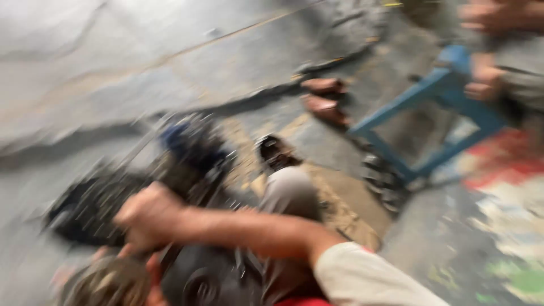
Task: The person disassembles a motorcycle clutch assembly by hand, removing the plates and hub from the engine case. They then inspect the components before reassembling the clutch parts back into the housing and tightening the bolts.
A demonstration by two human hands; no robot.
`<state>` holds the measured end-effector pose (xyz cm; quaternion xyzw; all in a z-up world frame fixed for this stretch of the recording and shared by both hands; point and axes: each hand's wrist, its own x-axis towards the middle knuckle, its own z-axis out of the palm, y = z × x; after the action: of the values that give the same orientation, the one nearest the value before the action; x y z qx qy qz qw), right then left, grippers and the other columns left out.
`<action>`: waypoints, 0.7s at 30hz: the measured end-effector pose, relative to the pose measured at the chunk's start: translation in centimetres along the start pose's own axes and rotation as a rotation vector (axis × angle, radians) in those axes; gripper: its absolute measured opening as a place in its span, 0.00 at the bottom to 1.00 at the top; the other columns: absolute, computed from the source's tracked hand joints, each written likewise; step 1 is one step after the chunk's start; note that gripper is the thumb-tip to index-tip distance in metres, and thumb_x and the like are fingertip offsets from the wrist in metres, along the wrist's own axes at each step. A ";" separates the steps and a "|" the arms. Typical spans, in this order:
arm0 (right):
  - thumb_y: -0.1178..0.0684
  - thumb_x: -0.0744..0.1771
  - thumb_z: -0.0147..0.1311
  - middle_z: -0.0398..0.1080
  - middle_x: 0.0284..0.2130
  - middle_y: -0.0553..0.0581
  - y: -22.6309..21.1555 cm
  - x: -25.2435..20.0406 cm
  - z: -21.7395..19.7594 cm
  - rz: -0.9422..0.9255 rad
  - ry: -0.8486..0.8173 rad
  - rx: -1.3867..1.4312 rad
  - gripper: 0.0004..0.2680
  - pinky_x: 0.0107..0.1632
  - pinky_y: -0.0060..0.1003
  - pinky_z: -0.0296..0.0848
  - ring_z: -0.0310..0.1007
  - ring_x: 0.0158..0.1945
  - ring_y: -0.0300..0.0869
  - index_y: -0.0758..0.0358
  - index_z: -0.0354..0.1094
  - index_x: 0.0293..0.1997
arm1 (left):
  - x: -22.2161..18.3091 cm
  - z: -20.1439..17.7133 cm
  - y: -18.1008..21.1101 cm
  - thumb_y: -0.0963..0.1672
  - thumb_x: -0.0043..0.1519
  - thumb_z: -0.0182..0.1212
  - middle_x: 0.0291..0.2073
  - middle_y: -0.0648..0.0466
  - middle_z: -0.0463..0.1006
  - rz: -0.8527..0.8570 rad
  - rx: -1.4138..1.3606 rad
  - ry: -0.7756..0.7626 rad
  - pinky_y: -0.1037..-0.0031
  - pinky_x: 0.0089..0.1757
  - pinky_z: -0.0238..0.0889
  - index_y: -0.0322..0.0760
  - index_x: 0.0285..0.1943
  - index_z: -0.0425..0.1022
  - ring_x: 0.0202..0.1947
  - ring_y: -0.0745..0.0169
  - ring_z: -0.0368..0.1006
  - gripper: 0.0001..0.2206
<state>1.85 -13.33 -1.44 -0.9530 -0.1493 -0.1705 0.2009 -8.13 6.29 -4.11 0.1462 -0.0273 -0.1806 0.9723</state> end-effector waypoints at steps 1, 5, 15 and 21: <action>0.29 0.49 0.66 0.72 0.22 0.59 0.0 -0.4 -0.1 -0.054 -0.029 0.082 0.21 0.33 0.51 0.75 0.77 0.31 0.54 0.58 0.72 0.22 | 0.3 2.7 -1.1 0.64 0.62 0.58 0.73 0.41 0.67 0.073 0.031 0.047 0.38 0.58 0.69 0.43 0.78 0.64 0.70 0.36 0.67 0.40; 0.55 0.53 0.60 0.71 0.22 0.58 0.2 -0.1 -0.7 -0.056 0.020 0.002 0.03 0.33 0.53 0.71 0.74 0.28 0.53 0.58 0.71 0.20 | 0.0 10.1 -0.5 0.64 0.60 0.59 0.72 0.41 0.66 0.257 0.110 0.216 0.38 0.59 0.67 0.41 0.77 0.63 0.69 0.36 0.66 0.42; 0.49 0.61 0.66 0.75 0.31 0.59 0.6 0.6 -2.6 0.105 -0.290 -0.093 0.08 0.48 0.52 0.69 0.75 0.38 0.49 0.62 0.79 0.35 | 0.4 10.0 0.0 0.63 0.61 0.60 0.73 0.44 0.64 0.265 -0.010 0.188 0.41 0.60 0.66 0.41 0.79 0.58 0.70 0.41 0.64 0.43; 0.54 0.67 0.65 0.79 0.37 0.58 1.9 2.4 -8.7 0.103 -0.178 0.222 0.05 0.37 0.35 0.80 0.78 0.37 0.40 0.62 0.79 0.43 | 0.2 10.3 0.0 0.64 0.60 0.60 0.75 0.44 0.61 0.262 -0.013 0.212 0.41 0.61 0.64 0.43 0.81 0.53 0.72 0.41 0.62 0.44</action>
<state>2.38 -18.26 6.38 -0.9428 -0.1352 -0.0571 0.2993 -9.02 3.38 5.78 0.1533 0.0578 -0.0357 0.9858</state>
